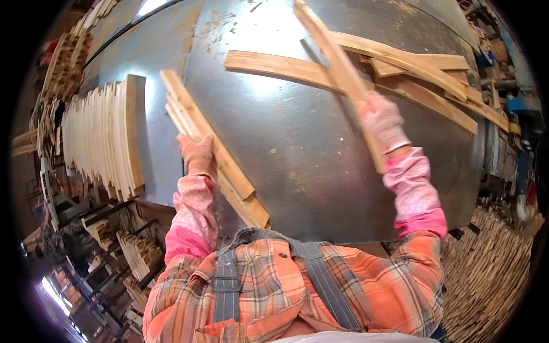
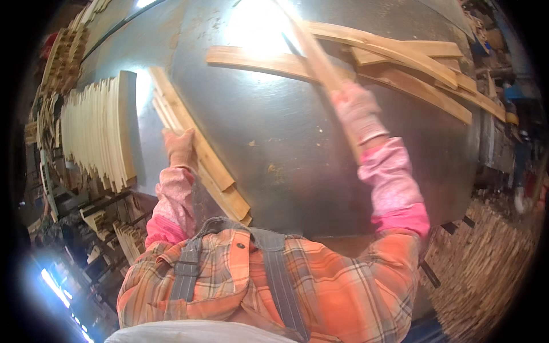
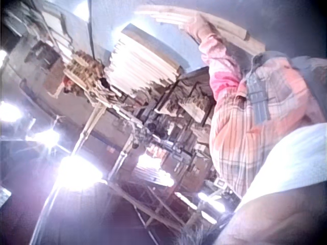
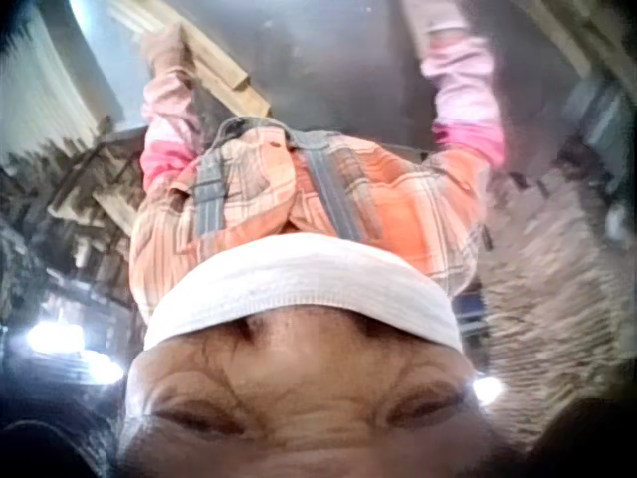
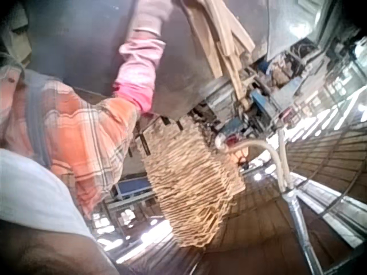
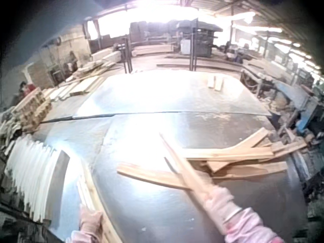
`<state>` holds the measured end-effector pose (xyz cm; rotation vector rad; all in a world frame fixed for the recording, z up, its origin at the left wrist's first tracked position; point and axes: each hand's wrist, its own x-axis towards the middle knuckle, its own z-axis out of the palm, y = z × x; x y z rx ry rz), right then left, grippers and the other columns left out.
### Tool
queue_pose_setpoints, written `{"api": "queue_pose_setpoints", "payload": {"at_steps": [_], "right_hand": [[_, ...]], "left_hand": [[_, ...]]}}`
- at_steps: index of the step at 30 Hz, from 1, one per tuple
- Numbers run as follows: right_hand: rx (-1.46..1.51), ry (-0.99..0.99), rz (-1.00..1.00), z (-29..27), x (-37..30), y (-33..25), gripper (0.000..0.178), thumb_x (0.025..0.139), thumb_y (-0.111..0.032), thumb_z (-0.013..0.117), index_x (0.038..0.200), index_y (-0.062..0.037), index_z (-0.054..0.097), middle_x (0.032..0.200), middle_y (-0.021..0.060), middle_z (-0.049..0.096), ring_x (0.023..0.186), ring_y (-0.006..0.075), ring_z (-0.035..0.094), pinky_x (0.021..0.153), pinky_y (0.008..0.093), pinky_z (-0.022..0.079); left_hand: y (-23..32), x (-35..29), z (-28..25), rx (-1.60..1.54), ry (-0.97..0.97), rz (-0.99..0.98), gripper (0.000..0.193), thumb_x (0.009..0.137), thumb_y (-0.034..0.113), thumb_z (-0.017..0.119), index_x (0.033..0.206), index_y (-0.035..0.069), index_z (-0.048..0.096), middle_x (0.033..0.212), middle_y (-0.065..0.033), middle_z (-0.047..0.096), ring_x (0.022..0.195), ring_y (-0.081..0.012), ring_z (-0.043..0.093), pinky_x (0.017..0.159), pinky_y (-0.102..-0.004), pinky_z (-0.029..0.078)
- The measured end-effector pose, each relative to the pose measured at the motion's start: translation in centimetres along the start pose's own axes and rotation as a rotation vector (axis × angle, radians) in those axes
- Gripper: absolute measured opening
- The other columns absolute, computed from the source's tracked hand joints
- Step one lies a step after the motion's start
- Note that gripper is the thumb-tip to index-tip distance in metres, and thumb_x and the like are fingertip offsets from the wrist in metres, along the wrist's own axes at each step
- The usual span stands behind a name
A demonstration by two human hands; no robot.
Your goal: The person picks up small wooden planks from a pile on a metal table and arranges them into a neat stack. They repeatedly pick up planks, align them, and place them onto the growing stack, occasionally adjusting the position of the planks to ensure they are aligned.
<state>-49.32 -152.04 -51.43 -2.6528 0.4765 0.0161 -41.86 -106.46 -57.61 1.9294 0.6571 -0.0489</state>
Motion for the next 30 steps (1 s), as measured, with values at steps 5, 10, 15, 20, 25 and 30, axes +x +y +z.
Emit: {"api": "queue_pose_setpoints", "payload": {"at_steps": [5, 10, 15, 20, 25, 30], "right_hand": [[0.267, -0.275, -0.042, 12.8, -5.6, -15.8, 0.028, 0.095, -0.034, 0.062, 0.109, -0.0101, 0.066, 0.101, 0.0206, 0.072, 0.096, 0.0433, 0.069, 0.085, 0.0536, 0.056], [0.187, -0.507, -0.341, 14.1, -5.3, -20.5, 0.051, 0.091, -0.033, 0.070, 0.133, -0.0079, 0.059, 0.118, 0.0221, 0.068, 0.112, 0.0408, 0.065, 0.098, 0.0506, 0.050], [-0.398, -0.031, -0.142, 8.3, 8.9, -10.4, 0.076, 0.087, -0.032, 0.073, 0.152, -0.0070, 0.042, 0.141, 0.0177, 0.059, 0.132, 0.0352, 0.056, 0.103, 0.0516, 0.046], [-0.120, -0.485, -0.242, 5.0, 6.2, -12.8, 0.042, 0.084, -0.025, 0.072, 0.121, -0.0061, 0.065, 0.102, 0.0192, 0.075, 0.098, 0.0384, 0.074, 0.086, 0.0474, 0.059], [0.184, -0.912, -0.374, 12.7, -7.1, -18.1, 0.056, 0.088, -0.042, 0.067, 0.131, -0.0077, 0.060, 0.114, 0.0212, 0.071, 0.106, 0.0407, 0.070, 0.094, 0.0483, 0.056], [-0.043, -0.440, -0.348, 4.6, 0.9, -13.0, 0.034, 0.087, -0.016, 0.059, 0.118, -0.0054, 0.067, 0.109, 0.0172, 0.072, 0.104, 0.0354, 0.070, 0.088, 0.0464, 0.058]], "left_hand": [[0.0, 1.1, -0.9, 0.384, 0.056, 0.163, 0.098, 0.071, 0.036, 0.092, 0.142, -0.003, 0.038, 0.131, -0.0327, 0.060, 0.120, -0.0474, 0.062, 0.102, -0.0492, 0.052], [-0.7, -1.1, -0.6, 0.591, 0.084, 0.095, 0.134, 0.067, 0.048, 0.092, 0.161, -0.005, 0.012, 0.149, -0.0361, 0.045, 0.136, -0.0473, 0.050, 0.113, -0.0477, 0.045], [0.8, -1.8, 0.1, 0.545, 0.074, 0.067, 0.131, 0.069, 0.043, 0.092, 0.162, -0.002, 0.012, 0.145, -0.0330, 0.049, 0.133, -0.0452, 0.053, 0.111, -0.0458, 0.046], [-1.1, -0.2, -0.1, 0.305, -0.020, 0.120, 0.129, 0.072, 0.043, 0.092, 0.161, -0.005, 0.013, 0.145, -0.0336, 0.049, 0.131, -0.0451, 0.055, 0.112, -0.0457, 0.045], [1.1, 0.2, -0.2, 0.483, -0.036, 0.282, 0.132, 0.070, 0.051, 0.093, 0.156, -0.015, 0.018, 0.155, -0.0362, 0.037, 0.142, -0.0468, 0.041, 0.120, -0.0464, 0.035], [2.9, -1.0, 0.9, 0.674, -0.006, 0.212, 0.123, 0.072, 0.045, 0.090, 0.157, -0.012, 0.021, 0.158, -0.0343, 0.033, 0.148, -0.0452, 0.032, 0.123, -0.0437, 0.031]]}}
